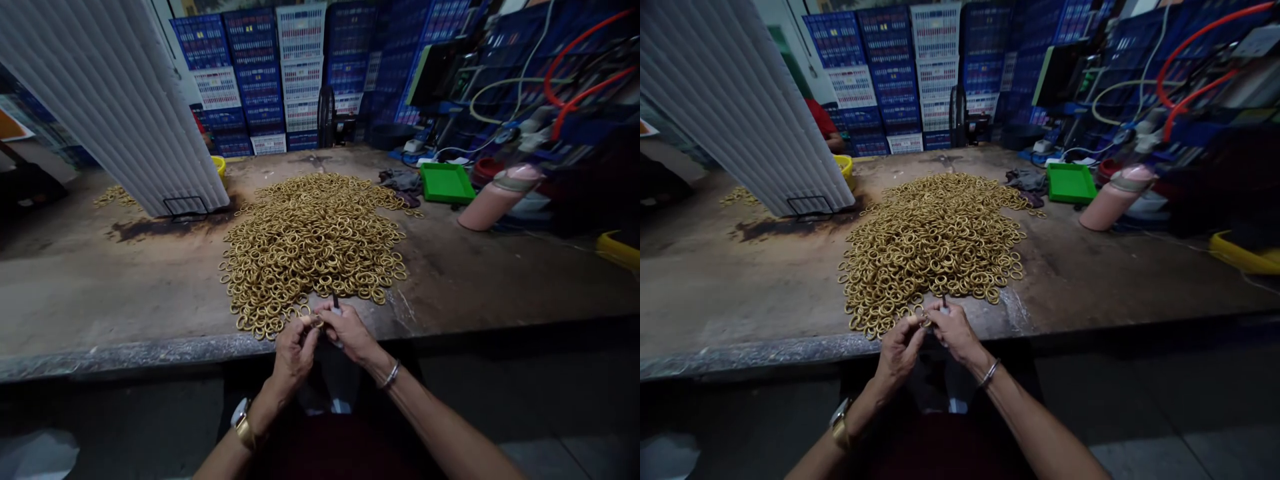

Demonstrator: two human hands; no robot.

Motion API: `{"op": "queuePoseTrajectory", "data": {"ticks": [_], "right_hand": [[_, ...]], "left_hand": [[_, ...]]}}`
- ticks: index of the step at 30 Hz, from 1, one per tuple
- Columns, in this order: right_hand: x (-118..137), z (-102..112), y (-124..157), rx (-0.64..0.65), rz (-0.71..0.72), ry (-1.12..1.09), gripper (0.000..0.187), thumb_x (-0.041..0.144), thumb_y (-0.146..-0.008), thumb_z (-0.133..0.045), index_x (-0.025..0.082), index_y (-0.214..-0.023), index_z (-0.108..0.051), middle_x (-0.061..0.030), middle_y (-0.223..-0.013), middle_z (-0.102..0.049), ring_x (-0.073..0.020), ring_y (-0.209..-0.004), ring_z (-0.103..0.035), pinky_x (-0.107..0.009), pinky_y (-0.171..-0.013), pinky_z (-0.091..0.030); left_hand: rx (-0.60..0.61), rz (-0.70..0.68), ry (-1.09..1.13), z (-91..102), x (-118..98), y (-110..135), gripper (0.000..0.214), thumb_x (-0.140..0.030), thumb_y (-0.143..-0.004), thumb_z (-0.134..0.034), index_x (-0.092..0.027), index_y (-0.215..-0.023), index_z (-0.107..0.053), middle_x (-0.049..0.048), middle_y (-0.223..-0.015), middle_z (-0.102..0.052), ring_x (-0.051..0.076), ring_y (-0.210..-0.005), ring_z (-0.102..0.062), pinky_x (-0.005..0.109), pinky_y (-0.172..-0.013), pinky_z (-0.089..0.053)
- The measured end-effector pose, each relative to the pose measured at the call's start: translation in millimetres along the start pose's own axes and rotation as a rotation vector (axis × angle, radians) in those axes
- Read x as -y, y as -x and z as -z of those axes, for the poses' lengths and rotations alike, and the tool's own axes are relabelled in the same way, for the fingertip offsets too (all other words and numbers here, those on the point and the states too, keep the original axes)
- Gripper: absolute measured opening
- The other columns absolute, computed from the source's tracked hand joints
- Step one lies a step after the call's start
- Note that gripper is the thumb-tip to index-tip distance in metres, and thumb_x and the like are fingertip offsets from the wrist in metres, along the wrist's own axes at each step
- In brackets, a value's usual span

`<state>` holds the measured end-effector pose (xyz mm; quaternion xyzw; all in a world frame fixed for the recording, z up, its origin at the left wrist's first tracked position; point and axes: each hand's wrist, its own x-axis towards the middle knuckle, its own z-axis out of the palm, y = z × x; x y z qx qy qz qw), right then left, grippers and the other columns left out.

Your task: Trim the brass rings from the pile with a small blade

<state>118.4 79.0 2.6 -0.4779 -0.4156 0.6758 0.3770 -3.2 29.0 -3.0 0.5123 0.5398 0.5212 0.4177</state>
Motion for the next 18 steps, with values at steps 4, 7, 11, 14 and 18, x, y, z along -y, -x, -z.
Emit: {"op": "queuePoseTrajectory", "data": {"ticks": [4,7,11,14,18], "right_hand": [[-2,-1,5,0.017,0.005,0.007,0.027,0.041,-0.066,-0.059,0.016,-0.07,-0.048,0.0098,-0.047,-0.038,-0.0015,-0.032,-0.027,-0.015,-0.031,-0.017],[-2,-2,7,0.035,0.031,0.041,0.03,0.044,-0.066,-0.058,0.016,-0.067,-0.046,0.0088,-0.047,-0.04,-0.0016,-0.033,-0.028,-0.015,-0.032,-0.018],[-3,-2,6,-0.003,0.088,0.171,0.03,0.044,-0.066,-0.058,0.016,-0.064,-0.048,0.0088,-0.043,-0.037,-0.003,-0.035,-0.029,-0.016,-0.033,-0.021],[-5,-3,4,-0.019,0.109,0.252,0.028,0.042,-0.067,-0.057,0.016,-0.064,-0.049,0.0083,-0.042,-0.037,-0.0038,-0.036,-0.03,-0.017,-0.034,-0.022],[-7,-3,4,0.001,0.108,0.229,0.026,0.041,-0.069,-0.055,0.017,-0.063,-0.047,0.0082,-0.044,-0.038,-0.004,-0.036,-0.03,-0.017,-0.034,-0.022]], "left_hand": [[0.035,0.019,0.017,-2.1,-6,0,0.014,-0.029,-0.075,-0.055,-0.019,-0.08,-0.065,0.0032,-0.073,-0.061,0.016,-0.069,-0.053,0.026,-0.07,-0.04],[0.041,0.141,0.111,-2.0,-12,0,0.017,-0.033,-0.075,-0.055,-0.017,-0.074,-0.06,-0.0004,-0.062,-0.055,0.011,-0.056,-0.047,0.021,-0.057,-0.038],[0.085,0.326,0.2,-0.5,-14,0,0.025,-0.04,-0.072,-0.057,-0.016,-0.078,-0.055,-0.0044,-0.055,-0.049,0.005,-0.041,-0.033,0.017,-0.041,-0.026],[0.126,0.36,0.25,1.0,-13,1,0.028,-0.044,-0.071,-0.056,-0.017,-0.075,-0.051,-0.0051,-0.055,-0.048,0.004,-0.038,-0.031,0.017,-0.038,-0.022],[0.16,0.363,0.322,2.2,-11,5,0.028,-0.045,-0.074,-0.053,-0.017,-0.07,-0.047,-0.0076,-0.051,-0.041,0.003,-0.037,-0.027,0.016,-0.037,-0.02]]}}
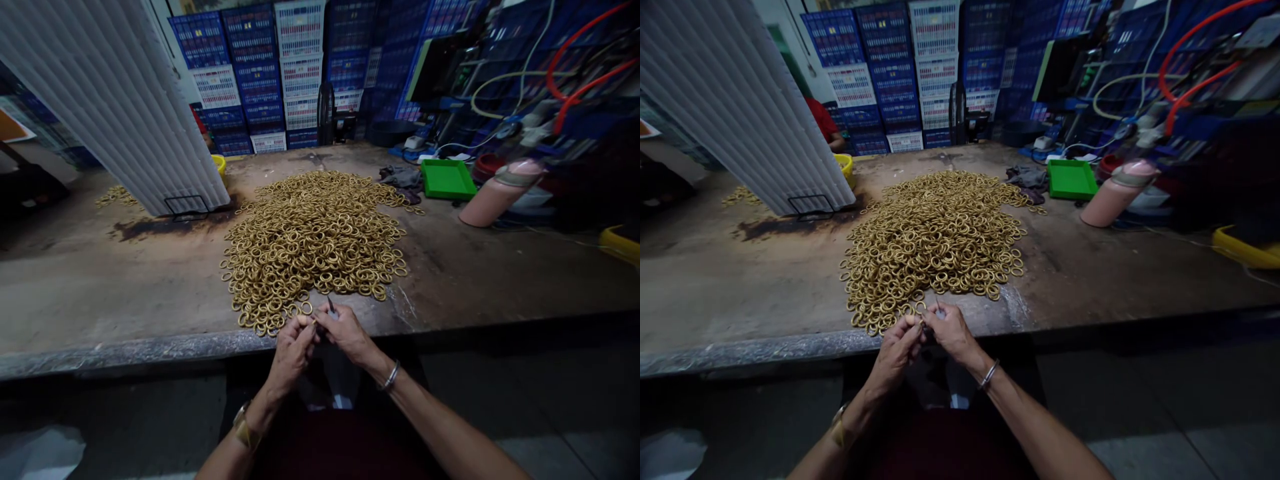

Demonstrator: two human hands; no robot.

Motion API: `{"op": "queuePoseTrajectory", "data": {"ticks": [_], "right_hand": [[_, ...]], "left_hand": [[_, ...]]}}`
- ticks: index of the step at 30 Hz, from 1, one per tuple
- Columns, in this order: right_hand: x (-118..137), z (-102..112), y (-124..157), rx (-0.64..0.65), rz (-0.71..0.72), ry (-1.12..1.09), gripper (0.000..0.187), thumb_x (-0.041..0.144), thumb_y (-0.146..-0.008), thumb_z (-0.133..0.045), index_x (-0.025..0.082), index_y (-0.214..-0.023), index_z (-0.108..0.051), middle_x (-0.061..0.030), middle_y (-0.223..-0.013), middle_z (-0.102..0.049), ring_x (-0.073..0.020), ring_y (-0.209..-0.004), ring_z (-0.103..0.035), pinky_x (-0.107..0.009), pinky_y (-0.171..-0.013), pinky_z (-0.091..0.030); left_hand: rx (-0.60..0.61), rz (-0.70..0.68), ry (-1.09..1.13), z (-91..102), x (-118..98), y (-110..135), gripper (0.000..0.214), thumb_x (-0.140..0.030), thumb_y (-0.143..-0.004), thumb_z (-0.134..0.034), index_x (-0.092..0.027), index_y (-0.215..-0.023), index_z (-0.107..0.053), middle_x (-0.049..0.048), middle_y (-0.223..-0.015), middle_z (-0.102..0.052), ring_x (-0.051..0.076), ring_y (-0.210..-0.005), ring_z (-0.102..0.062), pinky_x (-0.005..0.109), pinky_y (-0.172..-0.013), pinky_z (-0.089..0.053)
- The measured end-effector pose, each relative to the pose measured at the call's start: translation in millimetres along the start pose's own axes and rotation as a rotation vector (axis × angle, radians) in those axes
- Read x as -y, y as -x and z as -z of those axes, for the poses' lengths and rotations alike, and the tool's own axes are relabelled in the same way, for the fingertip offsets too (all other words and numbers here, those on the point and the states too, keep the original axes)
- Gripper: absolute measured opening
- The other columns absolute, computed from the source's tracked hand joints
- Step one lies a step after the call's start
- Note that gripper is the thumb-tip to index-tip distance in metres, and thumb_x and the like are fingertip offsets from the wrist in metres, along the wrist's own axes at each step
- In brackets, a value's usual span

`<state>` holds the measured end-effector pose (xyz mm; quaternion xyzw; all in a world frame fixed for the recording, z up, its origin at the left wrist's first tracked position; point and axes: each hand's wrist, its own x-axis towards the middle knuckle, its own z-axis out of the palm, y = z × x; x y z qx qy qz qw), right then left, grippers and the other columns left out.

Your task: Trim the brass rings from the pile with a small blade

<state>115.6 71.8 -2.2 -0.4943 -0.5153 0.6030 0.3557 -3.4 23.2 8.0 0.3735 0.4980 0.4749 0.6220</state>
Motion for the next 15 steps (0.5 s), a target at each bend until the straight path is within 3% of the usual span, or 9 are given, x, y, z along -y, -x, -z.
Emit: {"op": "queuePoseTrajectory", "data": {"ticks": [6,11,15], "right_hand": [[1.9,0.8,1.1,0.019,0.036,0.058,0.022,0.037,-0.072,-0.051,0.017,-0.062,-0.049,0.0059,-0.047,-0.043,-0.0051,-0.038,-0.032,-0.018,-0.037,-0.025],[1.4,2.8,1.8,-0.064,0.106,0.233,0.019,0.031,-0.073,-0.047,0.017,-0.06,-0.051,0.0038,-0.049,-0.047,-0.0076,-0.044,-0.038,-0.02,-0.045,-0.032],[0.6,4.7,7.6,0.028,0.291,0.479,0.016,0.024,-0.074,-0.044,0.017,-0.063,-0.053,0.0011,-0.055,-0.052,-0.0101,-0.052,-0.045,-0.02,-0.052,-0.033]], "left_hand": [[0.016,0.006,0.112,0.4,6.6,2.2,0.027,-0.043,-0.077,-0.051,-0.017,-0.073,-0.045,-0.007,-0.056,-0.041,0.002,-0.037,-0.025,0.015,-0.036,-0.018],[-0.013,0.021,0.147,0.9,7.3,2.0,0.03,-0.046,-0.074,-0.053,-0.018,-0.072,-0.043,-0.006,-0.06,-0.045,0.002,-0.039,-0.029,0.014,-0.036,-0.019],[0.003,0.002,0.156,2.3,5.5,0.9,0.028,-0.044,-0.075,-0.053,-0.018,-0.074,-0.045,-0.0063,-0.059,-0.045,0.002,-0.039,-0.029,0.015,-0.036,-0.019]]}}
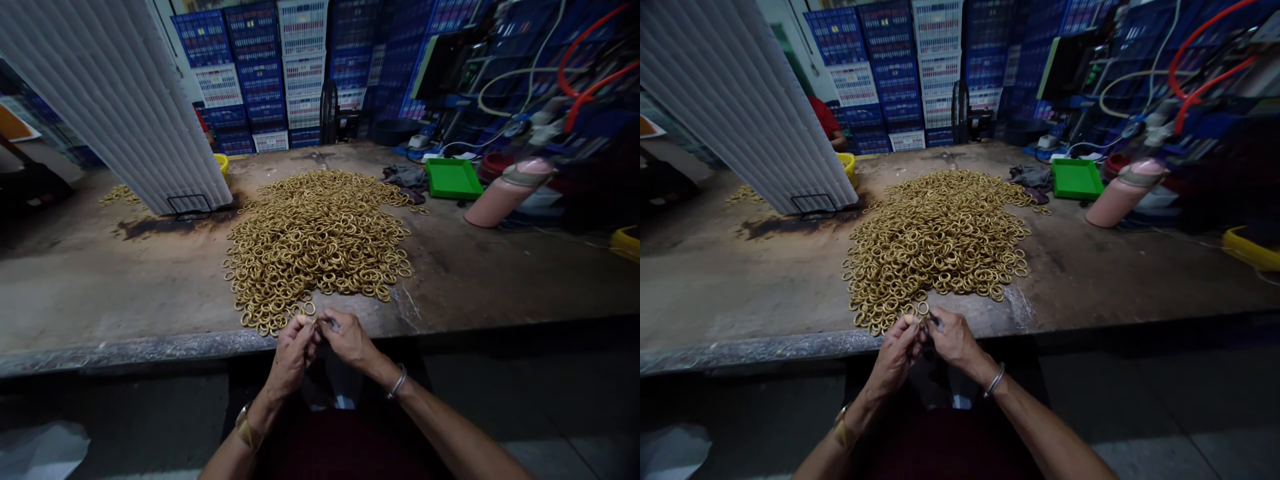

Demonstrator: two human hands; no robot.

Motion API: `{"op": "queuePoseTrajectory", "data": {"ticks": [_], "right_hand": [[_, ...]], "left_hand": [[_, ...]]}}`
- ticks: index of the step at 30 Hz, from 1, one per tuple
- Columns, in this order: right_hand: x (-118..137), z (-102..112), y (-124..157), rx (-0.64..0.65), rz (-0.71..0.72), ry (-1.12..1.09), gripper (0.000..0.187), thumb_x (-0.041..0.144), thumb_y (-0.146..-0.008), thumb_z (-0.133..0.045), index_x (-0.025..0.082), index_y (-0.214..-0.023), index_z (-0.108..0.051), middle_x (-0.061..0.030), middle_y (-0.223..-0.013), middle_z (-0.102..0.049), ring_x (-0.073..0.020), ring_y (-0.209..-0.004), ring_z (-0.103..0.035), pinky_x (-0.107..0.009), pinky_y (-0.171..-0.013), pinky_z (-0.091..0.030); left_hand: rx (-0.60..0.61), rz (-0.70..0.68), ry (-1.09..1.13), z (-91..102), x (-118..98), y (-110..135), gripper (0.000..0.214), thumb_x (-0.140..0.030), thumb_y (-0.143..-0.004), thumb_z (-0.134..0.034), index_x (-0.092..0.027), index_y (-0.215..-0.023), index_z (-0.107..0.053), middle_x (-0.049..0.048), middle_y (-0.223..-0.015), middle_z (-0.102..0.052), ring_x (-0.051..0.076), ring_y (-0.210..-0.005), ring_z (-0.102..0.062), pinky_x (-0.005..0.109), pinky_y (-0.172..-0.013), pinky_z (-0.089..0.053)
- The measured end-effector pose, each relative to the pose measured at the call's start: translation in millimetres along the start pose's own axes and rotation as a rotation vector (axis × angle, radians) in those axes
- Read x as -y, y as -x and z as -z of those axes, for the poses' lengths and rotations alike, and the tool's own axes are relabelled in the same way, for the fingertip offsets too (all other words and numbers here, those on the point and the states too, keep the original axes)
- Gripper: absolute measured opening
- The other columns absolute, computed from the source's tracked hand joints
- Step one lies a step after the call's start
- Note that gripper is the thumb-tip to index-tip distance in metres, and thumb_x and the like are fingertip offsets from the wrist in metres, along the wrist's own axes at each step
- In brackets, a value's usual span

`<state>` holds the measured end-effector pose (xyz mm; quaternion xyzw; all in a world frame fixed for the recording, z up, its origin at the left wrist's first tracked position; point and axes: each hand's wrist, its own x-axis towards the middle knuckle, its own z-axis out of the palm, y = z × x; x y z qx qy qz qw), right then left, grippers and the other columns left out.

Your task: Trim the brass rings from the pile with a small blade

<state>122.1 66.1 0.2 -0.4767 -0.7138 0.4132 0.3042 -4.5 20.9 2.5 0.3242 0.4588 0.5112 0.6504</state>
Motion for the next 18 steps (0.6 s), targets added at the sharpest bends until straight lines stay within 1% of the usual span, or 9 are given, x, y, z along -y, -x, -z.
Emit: {"op": "queuePoseTrajectory", "data": {"ticks": [2,4,7,12,18], "right_hand": [[-0.1,0.8,3.5,0.083,0.107,0.111,0.012,0.017,-0.072,-0.043,0.018,-0.066,-0.054,0.0004,-0.059,-0.055,-0.0104,-0.054,-0.047,-0.02,-0.053,-0.033],[-0.5,1.5,5.6,0.129,0.153,0.197,0.014,0.011,-0.068,-0.042,0.018,-0.068,-0.054,-0.0001,-0.061,-0.057,-0.0106,-0.054,-0.048,-0.02,-0.053,-0.031],[-0.6,2.1,5.8,0.149,0.167,0.277,0.017,0.007,-0.066,-0.041,0.018,-0.07,-0.054,-0.0007,-0.063,-0.058,-0.0112,-0.056,-0.049,-0.02,-0.053,-0.03],[2.3,2.6,4.4,0.161,0.171,0.333,0.018,0.007,-0.065,-0.041,0.018,-0.07,-0.055,-0.0005,-0.062,-0.058,-0.0114,-0.056,-0.048,-0.021,-0.053,-0.028],[4.1,1.8,5.5,0.154,0.16,0.385,0.018,0.008,-0.064,-0.042,0.018,-0.072,-0.055,-0.0011,-0.063,-0.059,-0.0119,-0.056,-0.049,-0.021,-0.054,-0.027]], "left_hand": [[0.011,-0.019,-0.011,0.7,-0.1,-0.5,0.026,-0.043,-0.077,-0.052,-0.018,-0.074,-0.045,-0.0067,-0.058,-0.044,0.002,-0.039,-0.028,0.015,-0.036,-0.019],[0.018,-0.038,-0.039,1.4,0.1,-0.7,0.025,-0.042,-0.078,-0.05,-0.018,-0.074,-0.045,-0.007,-0.056,-0.042,0.003,-0.039,-0.027,0.016,-0.037,-0.019],[0.021,-0.069,-0.092,2.8,0.1,-0.6,0.025,-0.042,-0.079,-0.049,-0.018,-0.073,-0.045,-0.0072,-0.054,-0.04,0.003,-0.039,-0.025,0.017,-0.038,-0.019],[-0.01,-0.12,-0.191,6.9,0.8,-1.8,0.025,-0.04,-0.078,-0.05,-0.017,-0.07,-0.044,-0.0071,-0.053,-0.035,0.004,-0.043,-0.027,0.017,-0.042,-0.022],[-0.056,-0.113,-0.223,7.1,-0.1,-3.1,0.027,-0.042,-0.077,-0.05,-0.017,-0.069,-0.044,-0.0074,-0.052,-0.033,0.005,-0.043,-0.026,0.018,-0.043,-0.022]]}}
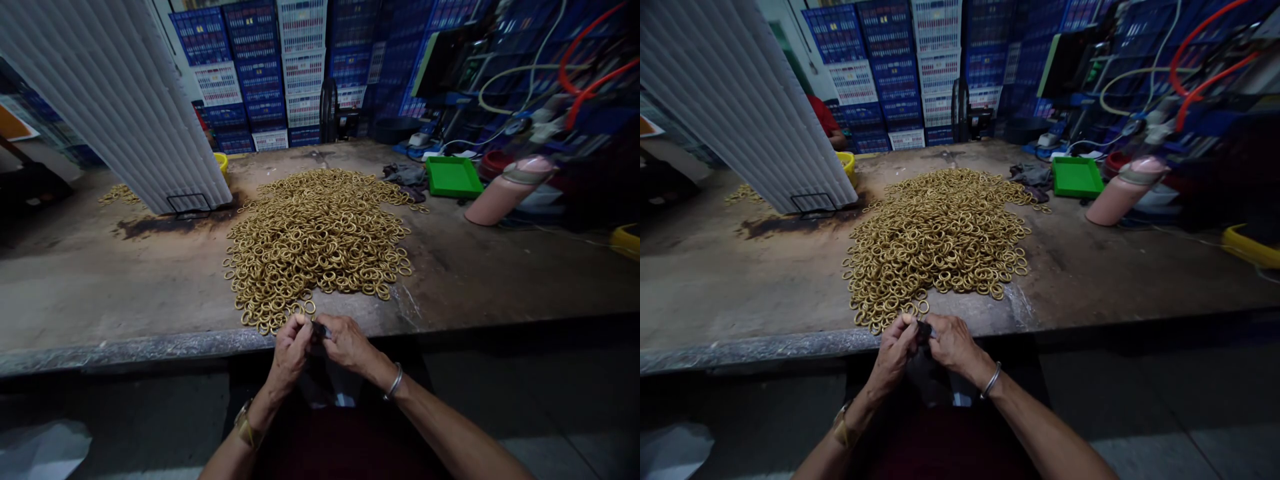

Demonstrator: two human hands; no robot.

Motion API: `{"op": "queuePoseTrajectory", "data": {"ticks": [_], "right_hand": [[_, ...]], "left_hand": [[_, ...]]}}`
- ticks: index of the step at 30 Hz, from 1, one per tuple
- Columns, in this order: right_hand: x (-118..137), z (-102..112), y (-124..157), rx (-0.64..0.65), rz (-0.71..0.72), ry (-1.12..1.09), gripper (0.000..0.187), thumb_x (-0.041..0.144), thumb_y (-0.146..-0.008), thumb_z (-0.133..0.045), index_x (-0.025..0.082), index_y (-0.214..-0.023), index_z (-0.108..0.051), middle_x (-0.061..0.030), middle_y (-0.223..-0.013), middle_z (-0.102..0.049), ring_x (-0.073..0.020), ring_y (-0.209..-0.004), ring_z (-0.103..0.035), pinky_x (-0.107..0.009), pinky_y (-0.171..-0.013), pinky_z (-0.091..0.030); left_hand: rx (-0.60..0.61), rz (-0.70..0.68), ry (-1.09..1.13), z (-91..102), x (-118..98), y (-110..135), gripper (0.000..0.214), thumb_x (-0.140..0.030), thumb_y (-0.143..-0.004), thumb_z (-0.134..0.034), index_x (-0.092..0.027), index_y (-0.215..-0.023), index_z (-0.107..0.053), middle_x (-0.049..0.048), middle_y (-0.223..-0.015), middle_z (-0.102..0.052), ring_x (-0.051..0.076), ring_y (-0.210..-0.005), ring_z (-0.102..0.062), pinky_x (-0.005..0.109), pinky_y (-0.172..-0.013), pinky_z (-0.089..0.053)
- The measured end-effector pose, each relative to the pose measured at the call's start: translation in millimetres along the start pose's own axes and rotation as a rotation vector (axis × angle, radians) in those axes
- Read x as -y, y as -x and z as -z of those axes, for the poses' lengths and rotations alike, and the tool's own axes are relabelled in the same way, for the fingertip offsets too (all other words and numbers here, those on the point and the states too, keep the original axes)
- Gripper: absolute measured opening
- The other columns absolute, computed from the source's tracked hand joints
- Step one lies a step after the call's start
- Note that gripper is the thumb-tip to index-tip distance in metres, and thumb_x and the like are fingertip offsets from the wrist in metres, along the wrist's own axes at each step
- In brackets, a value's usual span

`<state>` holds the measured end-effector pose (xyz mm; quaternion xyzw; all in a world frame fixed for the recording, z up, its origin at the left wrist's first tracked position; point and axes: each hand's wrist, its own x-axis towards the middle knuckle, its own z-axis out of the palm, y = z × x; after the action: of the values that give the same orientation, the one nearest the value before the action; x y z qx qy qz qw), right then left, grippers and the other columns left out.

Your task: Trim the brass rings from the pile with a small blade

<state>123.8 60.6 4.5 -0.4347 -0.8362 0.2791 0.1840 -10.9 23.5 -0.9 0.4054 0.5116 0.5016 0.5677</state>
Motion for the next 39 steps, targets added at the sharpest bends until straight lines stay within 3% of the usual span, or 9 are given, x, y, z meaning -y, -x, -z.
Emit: {"op": "queuePoseTrajectory", "data": {"ticks": [7,13,17,21,25,30,33,39], "right_hand": [[-2,-3,-2,0.023,-0.036,0.051,0.018,0.009,-0.065,-0.041,0.018,-0.072,-0.055,-0.0017,-0.063,-0.059,-0.0119,-0.056,-0.049,-0.022,-0.053,-0.026],[0,6,-5,0.144,-0.026,0.087,0.018,0.012,-0.069,-0.041,0.018,-0.075,-0.057,-0.002,-0.066,-0.062,-0.0118,-0.057,-0.051,-0.022,-0.052,-0.026],[-3,11,-13,0.15,-0.126,0.219,0.021,0.017,-0.073,-0.043,0.018,-0.087,-0.059,-0.0039,-0.07,-0.064,-0.0146,-0.063,-0.055,-0.023,-0.055,-0.029],[-6,7,-24,0.005,-0.207,0.291,0.022,0.022,-0.079,-0.042,0.019,-0.097,-0.054,-0.0049,-0.082,-0.064,-0.0156,-0.073,-0.058,-0.023,-0.061,-0.032],[-1,-2,-33,-0.08,-0.288,0.33,0.022,0.036,-0.083,-0.041,0.021,-0.096,-0.051,-0.0049,-0.089,-0.063,-0.0164,-0.078,-0.058,-0.024,-0.061,-0.032],[0,-9,-39,-0.08,-0.275,0.358,0.016,0.027,-0.081,-0.044,0.019,-0.094,-0.05,-0.0054,-0.092,-0.06,-0.0169,-0.081,-0.057,-0.025,-0.063,-0.033],[-7,-6,-41,-0.096,-0.272,0.358,0.016,0.022,-0.078,-0.047,0.019,-0.093,-0.05,-0.0059,-0.094,-0.059,-0.0179,-0.084,-0.056,-0.025,-0.064,-0.033],[-17,3,-30,-0.149,-0.168,0.242,0.014,0.018,-0.078,-0.046,0.017,-0.091,-0.05,-0.0052,-0.085,-0.061,-0.0159,-0.076,-0.056,-0.024,-0.063,-0.034]], "left_hand": [[-0.021,-0.025,-0.022,-0.9,0,0,0.029,-0.043,-0.077,-0.051,-0.017,-0.065,-0.043,-0.0058,-0.056,-0.039,0.005,-0.044,-0.028,0.019,-0.044,-0.024],[-0.005,-0.032,-0.008,0.8,-2,5,0.029,-0.042,-0.076,-0.053,-0.017,-0.065,-0.045,-0.0058,-0.054,-0.041,0.005,-0.044,-0.03,0.018,-0.044,-0.025],[0.127,0.006,0.03,-4.1,-15,24,0.028,-0.04,-0.077,-0.054,-0.016,-0.064,-0.046,-0.0052,-0.052,-0.041,0.005,-0.043,-0.033,0.017,-0.042,-0.025],[0.241,0.148,0.308,-8.5,-18,35,0.023,-0.038,-0.079,-0.051,-0.017,-0.072,-0.049,-0.0027,-0.058,-0.05,0.004,-0.038,-0.033,0.017,-0.035,-0.023],[0.187,0.21,0.459,-5.5,-13,29,0.022,-0.034,-0.08,-0.05,-0.014,-0.073,-0.053,0.0017,-0.065,-0.055,0.004,-0.04,-0.038,0.017,-0.036,-0.028],[0.111,0.232,0.632,0.5,-12,22,0.012,-0.027,-0.076,-0.055,-0.016,-0.077,-0.052,0.0034,-0.076,-0.059,0.007,-0.049,-0.047,0.017,-0.039,-0.032],[0.102,0.302,0.75,4.7,-11,18,0.016,-0.025,-0.073,-0.059,-0.017,-0.086,-0.054,0.0018,-0.075,-0.057,0.008,-0.056,-0.05,0.017,-0.042,-0.033],[-0.006,0.345,0.717,5.8,-7,9,0.023,-0.032,-0.067,-0.065,-0.014,-0.068,-0.052,0.0012,-0.072,-0.055,0.009,-0.061,-0.053,0.016,-0.042,-0.033]]}}
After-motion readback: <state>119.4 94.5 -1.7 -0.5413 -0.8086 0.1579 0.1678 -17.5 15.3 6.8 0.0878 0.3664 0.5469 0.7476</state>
